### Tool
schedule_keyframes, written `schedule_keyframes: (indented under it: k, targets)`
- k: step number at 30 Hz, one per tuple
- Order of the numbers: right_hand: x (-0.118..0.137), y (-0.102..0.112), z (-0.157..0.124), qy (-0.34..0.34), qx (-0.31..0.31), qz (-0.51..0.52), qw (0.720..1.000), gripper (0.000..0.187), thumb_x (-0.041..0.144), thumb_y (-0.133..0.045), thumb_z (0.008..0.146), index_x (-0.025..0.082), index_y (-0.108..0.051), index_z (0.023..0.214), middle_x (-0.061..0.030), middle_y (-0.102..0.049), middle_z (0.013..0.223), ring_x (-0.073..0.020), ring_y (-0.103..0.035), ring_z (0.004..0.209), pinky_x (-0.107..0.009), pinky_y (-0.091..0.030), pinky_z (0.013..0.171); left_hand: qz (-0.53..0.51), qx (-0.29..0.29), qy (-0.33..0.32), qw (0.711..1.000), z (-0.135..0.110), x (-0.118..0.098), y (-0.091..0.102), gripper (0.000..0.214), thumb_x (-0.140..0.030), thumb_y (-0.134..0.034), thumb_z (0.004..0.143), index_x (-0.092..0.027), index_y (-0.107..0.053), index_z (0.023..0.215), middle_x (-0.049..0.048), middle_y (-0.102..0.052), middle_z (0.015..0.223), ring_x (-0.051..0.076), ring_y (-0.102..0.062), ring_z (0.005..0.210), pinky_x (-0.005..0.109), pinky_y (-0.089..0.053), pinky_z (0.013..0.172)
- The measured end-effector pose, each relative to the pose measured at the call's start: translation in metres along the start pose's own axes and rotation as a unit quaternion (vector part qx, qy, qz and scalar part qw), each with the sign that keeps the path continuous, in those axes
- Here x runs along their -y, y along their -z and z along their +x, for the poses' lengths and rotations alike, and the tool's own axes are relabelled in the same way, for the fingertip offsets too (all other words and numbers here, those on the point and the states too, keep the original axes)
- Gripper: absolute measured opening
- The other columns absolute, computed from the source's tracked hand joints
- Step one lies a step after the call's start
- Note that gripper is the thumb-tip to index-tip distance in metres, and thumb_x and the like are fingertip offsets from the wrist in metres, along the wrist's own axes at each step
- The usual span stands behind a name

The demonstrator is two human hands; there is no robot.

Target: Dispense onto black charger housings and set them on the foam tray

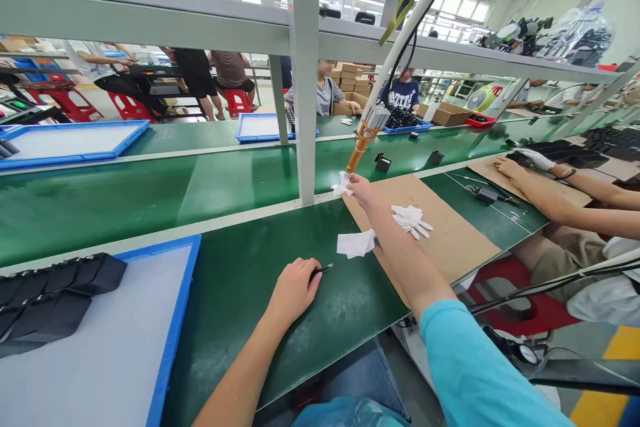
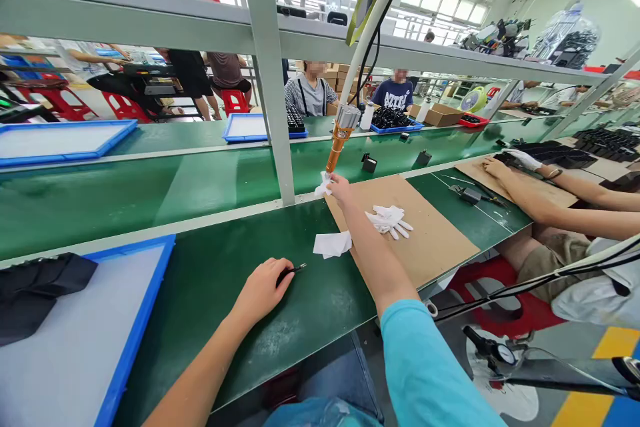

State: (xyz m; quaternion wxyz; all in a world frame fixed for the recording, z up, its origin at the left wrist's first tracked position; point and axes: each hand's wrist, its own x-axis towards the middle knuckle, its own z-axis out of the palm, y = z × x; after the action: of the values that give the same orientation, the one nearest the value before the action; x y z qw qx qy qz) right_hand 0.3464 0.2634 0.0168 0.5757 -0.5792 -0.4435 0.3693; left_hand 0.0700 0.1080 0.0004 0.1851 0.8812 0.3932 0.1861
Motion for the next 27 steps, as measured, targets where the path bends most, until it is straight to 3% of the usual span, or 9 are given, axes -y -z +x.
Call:
schedule_keyframes:
  k: [5, 13, 20, 24, 27]
  targets:
    - [-0.011, -0.025, -0.005, -0.035, 0.018, -0.049, 0.998, 0.028, 0.033, -0.057, 0.091, 0.014, -0.059, 0.112, -0.0066, -0.062, 0.108, -0.0165, -0.063, 0.09, -0.035, -0.056, 0.077, 0.01, 0.007, -0.004, 1.0, 0.0, 0.0, 0.001, 0.016, -0.021, -0.044, 0.092, -0.021, -0.059, 0.091, 0.0047, -0.066, 0.088, 0.02, -0.059, 0.081, 0.034, -0.045, 0.072]
    - [-0.036, -0.047, -0.043, -0.063, 0.052, -0.085, 0.993, 0.03, 0.035, -0.057, 0.09, 0.015, -0.059, 0.112, -0.0064, -0.062, 0.112, -0.0199, -0.062, 0.097, -0.038, -0.055, 0.082, 0.034, 0.017, -0.009, 0.999, 0.0, -0.004, 0.001, 0.015, -0.021, -0.044, 0.092, -0.02, -0.06, 0.093, 0.0052, -0.066, 0.087, 0.021, -0.06, 0.081, 0.033, -0.046, 0.071]
    - [-0.038, -0.047, -0.055, -0.074, 0.063, -0.073, 0.993, 0.031, 0.035, -0.057, 0.091, 0.015, -0.058, 0.115, -0.0074, -0.061, 0.113, -0.0192, -0.062, 0.097, -0.038, -0.055, 0.082, 0.02, 0.011, -0.012, 1.0, -0.001, -0.002, 0.0, 0.016, -0.02, -0.044, 0.091, -0.02, -0.061, 0.092, 0.0063, -0.066, 0.088, 0.022, -0.06, 0.084, 0.036, -0.047, 0.073]
    - [-0.035, -0.046, -0.065, -0.071, 0.079, -0.061, 0.992, 0.03, 0.035, -0.057, 0.091, 0.014, -0.058, 0.112, -0.0067, -0.062, 0.108, -0.017, -0.063, 0.091, -0.035, -0.056, 0.077, -0.012, -0.019, -0.009, 1.0, -0.002, 0.008, -0.005, 0.022, -0.016, -0.05, 0.087, -0.021, -0.062, 0.105, 0.0067, -0.067, 0.109, 0.025, -0.057, 0.106, 0.041, -0.046, 0.087]
    - [-0.034, -0.048, -0.081, -0.068, 0.105, -0.05, 0.991, 0.024, 0.033, -0.057, 0.091, 0.013, -0.061, 0.104, -0.0044, -0.064, 0.097, -0.0135, -0.064, 0.081, -0.03, -0.056, 0.07, -0.072, -0.061, 0.024, 0.995, 0.002, 0.015, -0.004, 0.031, -0.023, -0.053, 0.088, -0.022, -0.058, 0.118, 0.0063, -0.065, 0.119, 0.024, -0.055, 0.112, 0.042, -0.045, 0.094]
